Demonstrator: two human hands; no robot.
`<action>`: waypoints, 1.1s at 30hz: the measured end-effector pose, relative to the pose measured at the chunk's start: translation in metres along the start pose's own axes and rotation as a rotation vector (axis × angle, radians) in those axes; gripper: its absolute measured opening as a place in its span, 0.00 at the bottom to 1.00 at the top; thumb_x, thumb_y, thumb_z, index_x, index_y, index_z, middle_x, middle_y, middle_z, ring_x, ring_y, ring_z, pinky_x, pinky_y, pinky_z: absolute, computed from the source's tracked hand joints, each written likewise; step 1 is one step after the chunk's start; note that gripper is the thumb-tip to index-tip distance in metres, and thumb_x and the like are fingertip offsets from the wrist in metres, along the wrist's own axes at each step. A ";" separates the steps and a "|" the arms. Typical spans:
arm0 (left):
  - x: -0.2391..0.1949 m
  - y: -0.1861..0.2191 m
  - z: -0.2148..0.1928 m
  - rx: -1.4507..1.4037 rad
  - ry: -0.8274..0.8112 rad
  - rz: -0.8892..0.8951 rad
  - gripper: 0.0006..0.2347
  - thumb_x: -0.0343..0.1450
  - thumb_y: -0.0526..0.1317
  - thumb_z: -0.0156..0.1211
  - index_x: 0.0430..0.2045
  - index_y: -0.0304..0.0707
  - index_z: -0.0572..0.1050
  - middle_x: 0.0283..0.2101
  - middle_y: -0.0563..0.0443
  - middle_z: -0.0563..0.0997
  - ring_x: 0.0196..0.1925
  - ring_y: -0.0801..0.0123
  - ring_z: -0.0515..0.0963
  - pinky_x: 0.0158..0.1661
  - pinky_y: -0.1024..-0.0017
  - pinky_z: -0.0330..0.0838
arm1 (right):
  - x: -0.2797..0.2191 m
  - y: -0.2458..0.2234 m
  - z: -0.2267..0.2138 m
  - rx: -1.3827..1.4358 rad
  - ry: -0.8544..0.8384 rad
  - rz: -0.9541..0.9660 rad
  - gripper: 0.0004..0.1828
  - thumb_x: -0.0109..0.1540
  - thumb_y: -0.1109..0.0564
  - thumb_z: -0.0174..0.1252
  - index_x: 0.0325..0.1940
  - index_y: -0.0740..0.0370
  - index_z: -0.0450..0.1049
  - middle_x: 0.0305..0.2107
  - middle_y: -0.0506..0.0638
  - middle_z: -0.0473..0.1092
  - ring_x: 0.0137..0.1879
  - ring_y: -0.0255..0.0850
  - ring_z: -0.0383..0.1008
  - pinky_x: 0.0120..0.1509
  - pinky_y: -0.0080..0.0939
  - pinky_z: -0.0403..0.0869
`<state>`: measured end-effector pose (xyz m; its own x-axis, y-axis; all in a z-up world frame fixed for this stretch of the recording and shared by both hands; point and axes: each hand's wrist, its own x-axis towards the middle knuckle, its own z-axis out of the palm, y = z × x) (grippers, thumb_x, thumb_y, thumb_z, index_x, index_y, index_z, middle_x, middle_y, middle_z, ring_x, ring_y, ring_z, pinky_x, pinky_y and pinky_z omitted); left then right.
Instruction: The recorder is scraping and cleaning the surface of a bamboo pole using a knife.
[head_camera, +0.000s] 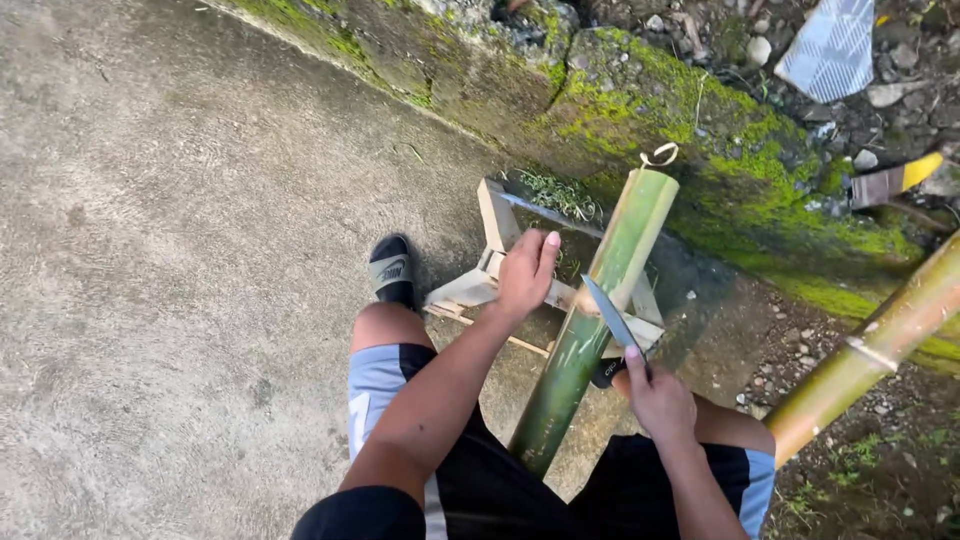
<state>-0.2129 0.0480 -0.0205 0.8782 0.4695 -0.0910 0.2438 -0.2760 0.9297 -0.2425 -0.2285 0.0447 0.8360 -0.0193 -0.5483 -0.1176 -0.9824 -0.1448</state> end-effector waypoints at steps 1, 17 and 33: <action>-0.003 0.006 0.000 0.001 -0.010 -0.004 0.21 0.81 0.53 0.42 0.32 0.32 0.73 0.33 0.34 0.79 0.38 0.42 0.79 0.40 0.53 0.71 | -0.004 -0.005 -0.007 0.001 -0.005 0.009 0.41 0.65 0.22 0.41 0.37 0.62 0.79 0.29 0.65 0.78 0.43 0.64 0.79 0.49 0.60 0.75; -0.022 0.071 0.035 0.697 -0.182 0.487 0.19 0.79 0.52 0.44 0.49 0.34 0.73 0.48 0.44 0.76 0.55 0.56 0.73 0.63 0.42 0.57 | -0.003 -0.023 -0.047 -0.174 0.108 -0.168 0.42 0.58 0.18 0.49 0.25 0.59 0.79 0.16 0.60 0.73 0.28 0.58 0.78 0.36 0.54 0.75; 0.001 0.055 0.060 0.729 -0.215 0.358 0.22 0.79 0.53 0.39 0.56 0.34 0.69 0.56 0.43 0.74 0.57 0.56 0.73 0.59 0.43 0.57 | 0.037 -0.014 -0.038 -0.152 0.163 -0.226 0.44 0.56 0.16 0.49 0.23 0.60 0.79 0.14 0.56 0.71 0.24 0.55 0.76 0.32 0.53 0.73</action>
<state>-0.1734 -0.0171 0.0092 0.9945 0.1003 0.0311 0.0749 -0.8854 0.4588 -0.1891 -0.2227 0.0579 0.9083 0.1849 -0.3753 0.1517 -0.9816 -0.1163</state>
